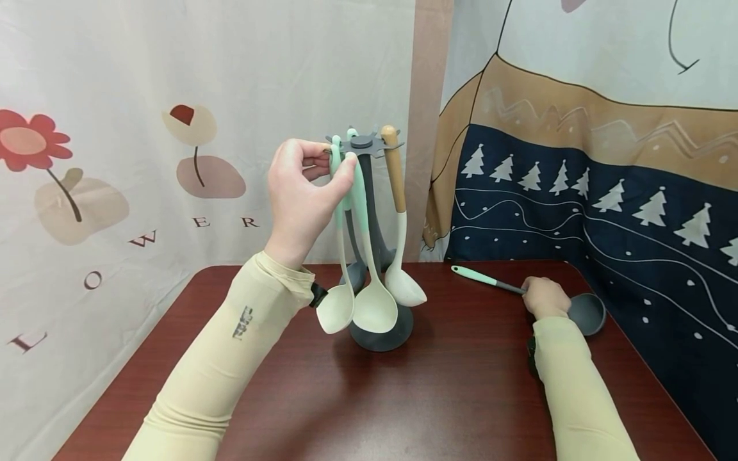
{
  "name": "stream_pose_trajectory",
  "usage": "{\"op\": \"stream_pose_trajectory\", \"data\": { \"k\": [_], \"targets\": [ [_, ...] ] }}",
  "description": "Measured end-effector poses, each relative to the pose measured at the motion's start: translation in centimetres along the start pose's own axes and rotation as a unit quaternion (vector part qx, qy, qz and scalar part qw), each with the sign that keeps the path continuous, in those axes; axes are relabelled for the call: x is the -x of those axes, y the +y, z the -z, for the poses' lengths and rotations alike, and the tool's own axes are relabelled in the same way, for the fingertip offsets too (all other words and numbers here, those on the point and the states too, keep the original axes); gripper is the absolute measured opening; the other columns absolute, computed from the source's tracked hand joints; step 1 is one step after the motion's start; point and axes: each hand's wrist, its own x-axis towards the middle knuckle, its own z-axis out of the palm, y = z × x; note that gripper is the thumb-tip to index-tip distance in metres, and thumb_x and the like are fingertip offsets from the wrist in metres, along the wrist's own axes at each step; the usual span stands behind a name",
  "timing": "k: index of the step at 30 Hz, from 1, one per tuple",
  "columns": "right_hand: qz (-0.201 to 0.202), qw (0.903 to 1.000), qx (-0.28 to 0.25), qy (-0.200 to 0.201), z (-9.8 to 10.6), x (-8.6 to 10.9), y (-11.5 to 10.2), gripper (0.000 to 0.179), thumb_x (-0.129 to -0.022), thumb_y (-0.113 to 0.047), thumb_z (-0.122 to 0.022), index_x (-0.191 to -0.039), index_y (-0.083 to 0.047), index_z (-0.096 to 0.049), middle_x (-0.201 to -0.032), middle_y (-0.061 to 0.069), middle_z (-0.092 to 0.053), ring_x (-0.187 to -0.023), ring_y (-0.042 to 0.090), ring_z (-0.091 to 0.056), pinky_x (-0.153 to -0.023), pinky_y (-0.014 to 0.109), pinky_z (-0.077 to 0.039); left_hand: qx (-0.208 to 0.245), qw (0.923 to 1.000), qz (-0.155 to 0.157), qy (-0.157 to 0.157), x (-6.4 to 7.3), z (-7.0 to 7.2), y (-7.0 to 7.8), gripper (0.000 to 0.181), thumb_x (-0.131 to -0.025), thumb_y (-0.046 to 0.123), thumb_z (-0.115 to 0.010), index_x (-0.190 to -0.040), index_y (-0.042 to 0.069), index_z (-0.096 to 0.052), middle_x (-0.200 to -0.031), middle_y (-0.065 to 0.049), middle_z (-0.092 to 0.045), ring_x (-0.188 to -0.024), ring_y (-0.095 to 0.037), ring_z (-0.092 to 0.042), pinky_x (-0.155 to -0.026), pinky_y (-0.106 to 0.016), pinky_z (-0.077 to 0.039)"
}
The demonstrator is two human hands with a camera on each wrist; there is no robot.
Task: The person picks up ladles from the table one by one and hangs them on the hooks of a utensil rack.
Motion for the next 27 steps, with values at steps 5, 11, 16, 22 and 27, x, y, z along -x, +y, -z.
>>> {"op": "stream_pose_trajectory", "data": {
  "k": [5,11,16,22,27],
  "targets": [
    [0.008,0.9999,-0.006,-0.002,0.0,0.2,-0.2,0.018,-0.094,-0.007,-0.061,-0.109,0.004,-0.062,-0.105,0.03,-0.06,-0.084,0.04,-0.055,-0.06,0.051,-0.047,-0.001,1.0,0.0,-0.001,0.0,0.0,0.0,0.028,-0.084,0.024,-0.074,-0.095,0.002,-0.062,-0.094,-0.007,-0.056,-0.088,-0.017,-0.058,-0.079,-0.022,-0.051],
    [0.022,0.9993,-0.027,0.014,0.0,0.3,-0.5,0.018,-0.095,-0.008,-0.061,-0.109,0.003,-0.062,-0.103,0.027,-0.062,-0.083,0.038,-0.055,-0.062,0.049,-0.047,-0.003,1.0,0.001,-0.002,0.0,0.0,0.0,0.028,-0.084,0.024,-0.074,-0.094,0.002,-0.061,-0.094,-0.007,-0.056,-0.088,-0.017,-0.058,-0.079,-0.022,-0.051],
    [0.032,0.9984,-0.039,0.027,0.0,0.6,-1.0,0.016,-0.097,-0.009,-0.059,-0.108,0.003,-0.062,-0.101,0.025,-0.062,-0.082,0.036,-0.055,-0.064,0.048,-0.047,-0.001,1.0,0.003,-0.006,-0.1,0.1,0.0,0.028,-0.084,0.025,-0.074,-0.095,0.003,-0.061,-0.094,-0.007,-0.056,-0.088,-0.017,-0.058,-0.08,-0.022,-0.05],
    [0.043,0.9966,-0.055,0.045,-0.1,0.7,-1.7,0.016,-0.098,-0.009,-0.058,-0.109,0.002,-0.061,-0.101,0.025,-0.062,-0.082,0.036,-0.054,-0.067,0.048,-0.045,-0.001,1.0,0.005,-0.008,-0.1,0.1,0.0,0.028,-0.084,0.026,-0.074,-0.095,0.003,-0.061,-0.095,-0.007,-0.056,-0.089,-0.016,-0.058,-0.08,-0.022,-0.05],
    [0.054,0.9939,-0.073,0.062,-0.2,0.7,-2.2,0.015,-0.099,-0.008,-0.057,-0.109,0.002,-0.061,-0.1,0.024,-0.063,-0.081,0.036,-0.054,-0.07,0.049,-0.045,0.0,1.0,0.004,-0.009,-0.1,0.1,0.0,0.028,-0.084,0.025,-0.074,-0.095,0.003,-0.061,-0.095,-0.007,-0.056,-0.089,-0.017,-0.058,-0.08,-0.022,-0.05]
  ]
}}
